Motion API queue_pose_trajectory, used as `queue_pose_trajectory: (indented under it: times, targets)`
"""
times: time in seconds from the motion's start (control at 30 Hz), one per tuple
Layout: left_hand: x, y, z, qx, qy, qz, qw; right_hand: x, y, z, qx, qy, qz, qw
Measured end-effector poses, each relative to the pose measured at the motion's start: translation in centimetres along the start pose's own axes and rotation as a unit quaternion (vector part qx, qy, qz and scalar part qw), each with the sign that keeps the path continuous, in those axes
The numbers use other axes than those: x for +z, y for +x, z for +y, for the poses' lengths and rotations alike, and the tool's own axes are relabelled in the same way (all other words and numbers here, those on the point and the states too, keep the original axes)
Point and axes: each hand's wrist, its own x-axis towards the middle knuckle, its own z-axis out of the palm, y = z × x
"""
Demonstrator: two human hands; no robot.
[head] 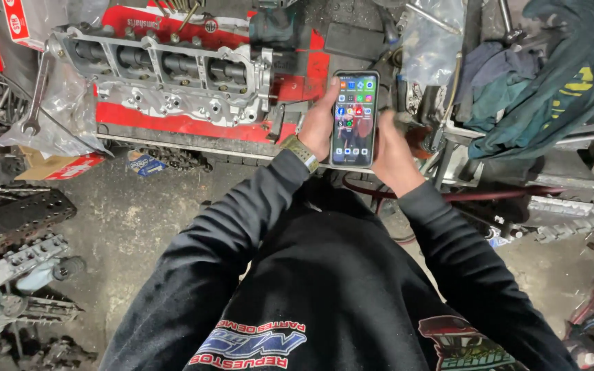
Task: Inspecting and preparing an engine cylinder head for assembly, including measuring components and organizing tools.
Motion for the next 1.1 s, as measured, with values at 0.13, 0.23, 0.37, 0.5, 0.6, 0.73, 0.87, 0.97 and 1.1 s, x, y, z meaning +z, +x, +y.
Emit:
queue_pose_trajectory:
  times: [0.13, 0.23, 0.37, 0.5, 0.6, 0.73, 0.87, 0.97, 1.1]
  targets:
    - [0.5, 1.4, -2.0, 0.05, -0.056, -0.078, 0.994, -5.2, 0.2, 3.4, 0.055, 0.298, -0.07, 0.951]
    - [0.7, 3.0, -0.4, 0.053, 0.041, -0.049, 0.997, -6.2, 1.2, 2.5, 0.049, 0.315, -0.099, 0.943]
    - [1.4, 3.5, 1.3, 0.045, 0.115, -0.159, 0.979, -6.8, 0.4, -0.3, -0.006, 0.235, -0.182, 0.955]
    - [-0.4, 4.3, -0.3, 0.149, 0.304, -0.181, 0.923, -8.7, -1.0, 0.3, -0.06, 0.058, -0.127, 0.988]
    - [-3.0, 2.5, -3.7, 0.106, 0.534, -0.02, 0.839, -10.6, -4.6, 2.7, -0.02, -0.247, -0.017, 0.969]
    - [-9.1, 2.5, -9.5, 0.139, 0.648, -0.058, 0.747, -14.9, -14.3, 6.7, 0.003, -0.446, 0.03, 0.894]
    - [-8.8, -1.1, -8.0, 0.245, 0.674, -0.002, 0.697, -20.2, -25.1, 13.3, 0.166, -0.5, -0.018, 0.85]
    - [-8.7, -2.4, -6.3, 0.295, 0.663, -0.033, 0.688, -14.5, -27.9, 10.5, 0.237, -0.401, 0.038, 0.884]
    - [-9.2, -3.3, -6.4, 0.257, 0.681, -0.134, 0.672, -8.6, -26.7, 7.5, 0.309, -0.383, 0.096, 0.865]
